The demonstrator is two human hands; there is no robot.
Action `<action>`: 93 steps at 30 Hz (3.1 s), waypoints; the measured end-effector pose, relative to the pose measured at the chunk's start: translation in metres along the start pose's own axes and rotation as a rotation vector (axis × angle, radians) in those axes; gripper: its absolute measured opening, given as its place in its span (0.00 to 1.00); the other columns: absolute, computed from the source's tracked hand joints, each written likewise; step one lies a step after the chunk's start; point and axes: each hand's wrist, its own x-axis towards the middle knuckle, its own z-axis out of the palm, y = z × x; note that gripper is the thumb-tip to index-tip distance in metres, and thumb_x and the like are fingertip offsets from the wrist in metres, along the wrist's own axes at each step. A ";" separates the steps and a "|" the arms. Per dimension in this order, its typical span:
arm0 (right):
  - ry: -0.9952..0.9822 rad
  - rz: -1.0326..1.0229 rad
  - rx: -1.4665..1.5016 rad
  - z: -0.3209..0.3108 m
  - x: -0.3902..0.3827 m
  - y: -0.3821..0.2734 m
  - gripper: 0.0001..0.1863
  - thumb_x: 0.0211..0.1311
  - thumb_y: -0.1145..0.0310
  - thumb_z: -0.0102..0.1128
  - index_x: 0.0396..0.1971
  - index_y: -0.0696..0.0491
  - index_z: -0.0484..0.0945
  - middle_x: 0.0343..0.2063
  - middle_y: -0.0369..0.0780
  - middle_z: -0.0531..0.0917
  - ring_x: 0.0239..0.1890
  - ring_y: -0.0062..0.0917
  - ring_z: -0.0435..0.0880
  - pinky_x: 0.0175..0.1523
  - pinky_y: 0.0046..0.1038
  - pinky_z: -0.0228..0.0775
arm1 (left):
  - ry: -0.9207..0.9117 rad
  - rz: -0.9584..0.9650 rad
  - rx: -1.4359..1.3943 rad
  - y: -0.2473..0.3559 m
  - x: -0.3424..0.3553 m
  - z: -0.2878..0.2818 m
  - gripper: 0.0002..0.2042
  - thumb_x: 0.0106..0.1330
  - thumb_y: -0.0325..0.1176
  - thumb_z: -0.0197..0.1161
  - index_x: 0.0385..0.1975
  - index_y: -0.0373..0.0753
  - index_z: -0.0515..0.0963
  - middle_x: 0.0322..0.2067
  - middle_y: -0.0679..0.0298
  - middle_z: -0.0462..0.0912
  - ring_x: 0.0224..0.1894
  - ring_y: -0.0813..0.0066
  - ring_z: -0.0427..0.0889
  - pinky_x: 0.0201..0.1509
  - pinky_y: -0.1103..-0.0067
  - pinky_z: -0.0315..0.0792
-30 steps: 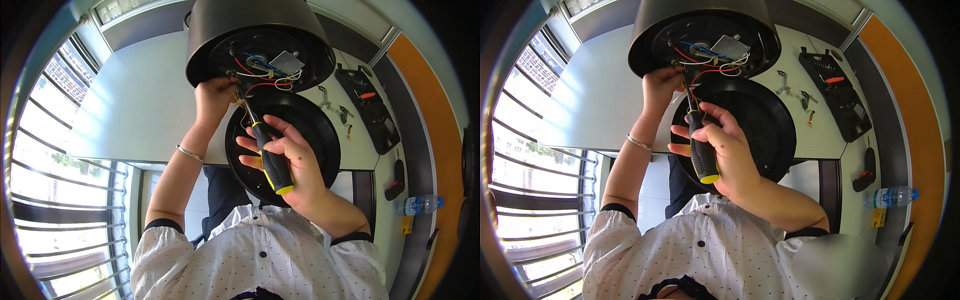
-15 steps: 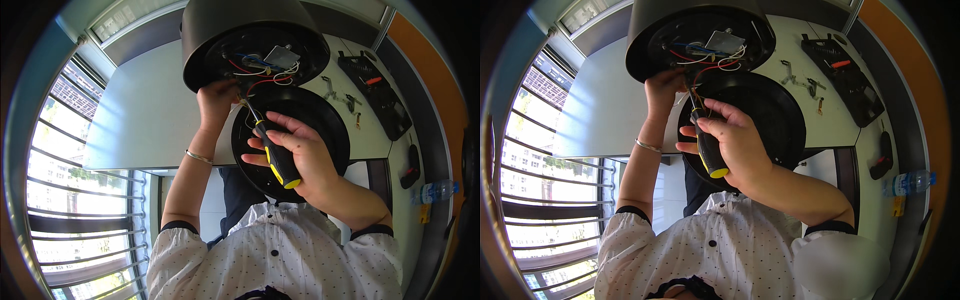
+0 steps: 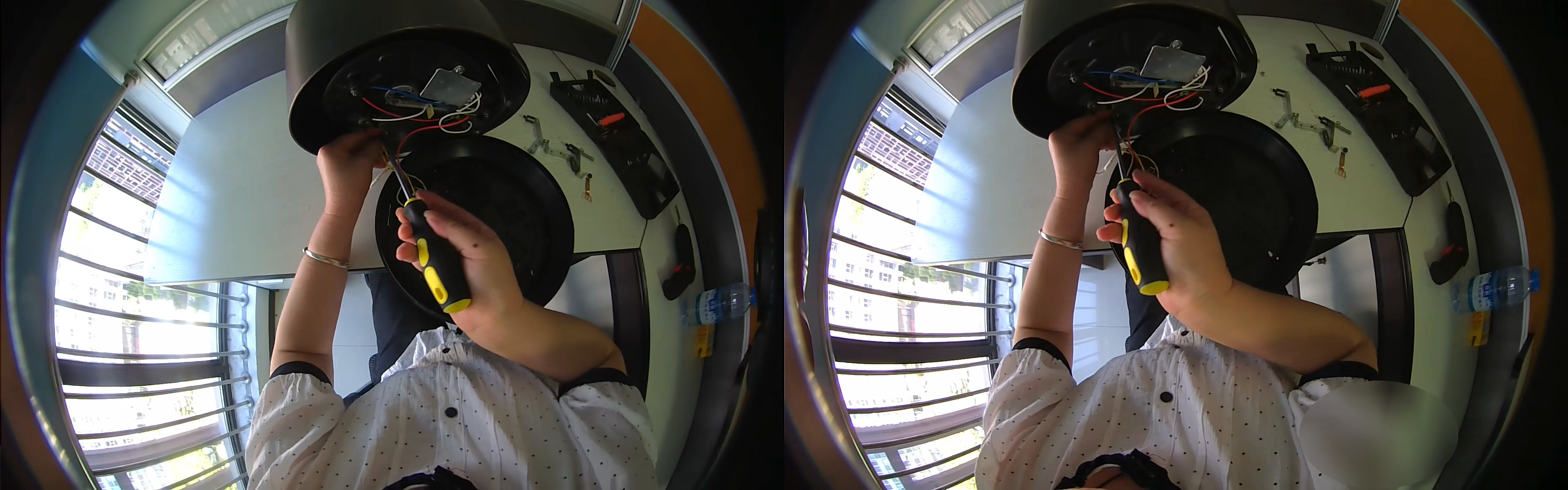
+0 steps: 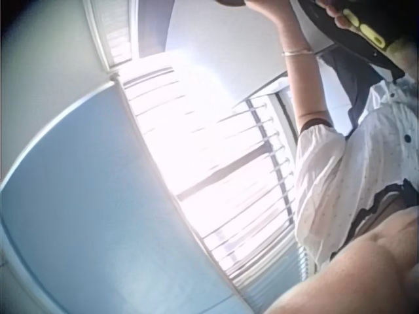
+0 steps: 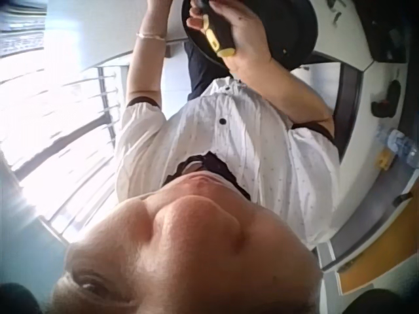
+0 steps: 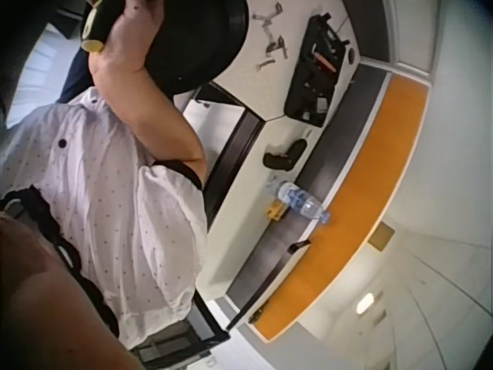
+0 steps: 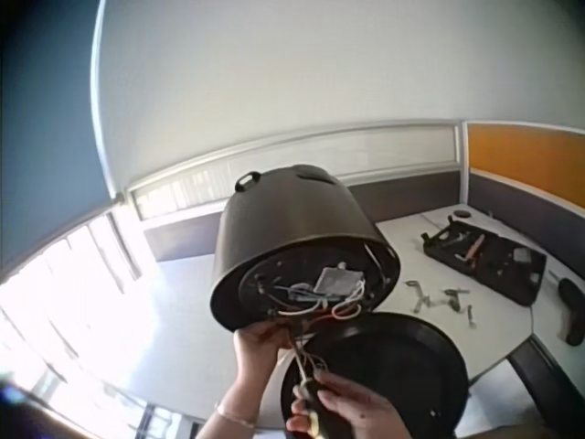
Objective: The person works on the internal wiring of a black cylindrical device, using a screwdriver to tighten connections and adjusting wires by hand. The task involves careful manipulation of small components inside the device's housing.
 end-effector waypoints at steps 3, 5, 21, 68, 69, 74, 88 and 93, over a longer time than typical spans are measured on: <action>-0.018 0.019 -0.042 0.001 0.000 0.002 0.15 0.58 0.75 0.57 0.45 0.59 0.68 0.34 0.42 0.79 0.35 0.30 0.83 0.42 0.26 0.76 | 0.006 -0.007 -0.024 0.001 0.000 0.000 0.10 0.53 0.21 0.58 0.35 0.27 0.80 0.20 0.60 0.81 0.21 0.80 0.78 0.28 0.84 0.74; 0.003 -0.002 -0.103 0.004 0.000 0.001 0.14 0.58 0.75 0.58 0.43 0.60 0.68 0.34 0.42 0.79 0.36 0.30 0.83 0.42 0.26 0.76 | 0.015 0.003 -0.023 0.000 0.000 0.000 0.09 0.52 0.21 0.58 0.33 0.27 0.80 0.20 0.58 0.82 0.21 0.78 0.80 0.27 0.84 0.75; -0.105 0.130 -0.142 0.007 0.005 -0.022 0.15 0.58 0.73 0.47 0.46 0.60 0.66 0.31 0.43 0.77 0.31 0.25 0.79 0.39 0.30 0.78 | 0.027 0.018 -0.024 0.002 -0.001 0.002 0.10 0.51 0.20 0.58 0.33 0.27 0.80 0.19 0.58 0.82 0.20 0.78 0.80 0.26 0.85 0.74; -0.351 -0.647 -2.364 0.008 0.013 -0.043 0.22 0.49 0.77 0.52 0.45 0.71 0.69 0.23 0.49 0.78 0.26 0.36 0.80 0.32 0.28 0.75 | 0.040 -0.027 -0.002 0.003 -0.001 0.003 0.09 0.54 0.23 0.62 0.34 0.28 0.80 0.22 0.59 0.83 0.23 0.79 0.82 0.28 0.84 0.76; -0.362 -0.655 -2.433 0.008 0.012 -0.042 0.23 0.48 0.77 0.53 0.46 0.71 0.69 0.23 0.48 0.78 0.26 0.34 0.80 0.31 0.27 0.75 | 0.044 -0.005 0.011 0.000 -0.001 0.003 0.09 0.54 0.23 0.62 0.34 0.28 0.80 0.22 0.59 0.83 0.23 0.79 0.81 0.28 0.84 0.76; -0.279 -0.715 -2.739 0.005 0.007 -0.036 0.26 0.47 0.75 0.55 0.50 0.66 0.69 0.23 0.44 0.78 0.24 0.25 0.79 0.26 0.21 0.74 | 0.046 0.018 0.033 -0.003 0.000 0.003 0.09 0.54 0.23 0.62 0.34 0.28 0.80 0.22 0.59 0.83 0.23 0.79 0.82 0.28 0.85 0.76; -0.279 -0.656 -2.254 -0.020 0.015 -0.059 0.07 0.49 0.75 0.56 0.28 0.59 0.69 0.21 0.45 0.77 0.24 0.35 0.80 0.29 0.30 0.74 | 0.032 -0.027 -0.075 0.001 0.000 0.003 0.08 0.53 0.23 0.62 0.32 0.28 0.80 0.21 0.58 0.83 0.21 0.79 0.81 0.25 0.85 0.75; -0.271 -0.413 -1.959 -0.018 0.008 -0.079 0.07 0.53 0.74 0.54 0.30 0.61 0.69 0.21 0.46 0.77 0.25 0.39 0.79 0.32 0.36 0.72 | -0.024 -0.040 -0.089 0.003 0.000 -0.001 0.09 0.55 0.21 0.62 0.34 0.26 0.79 0.24 0.57 0.82 0.23 0.77 0.81 0.28 0.84 0.77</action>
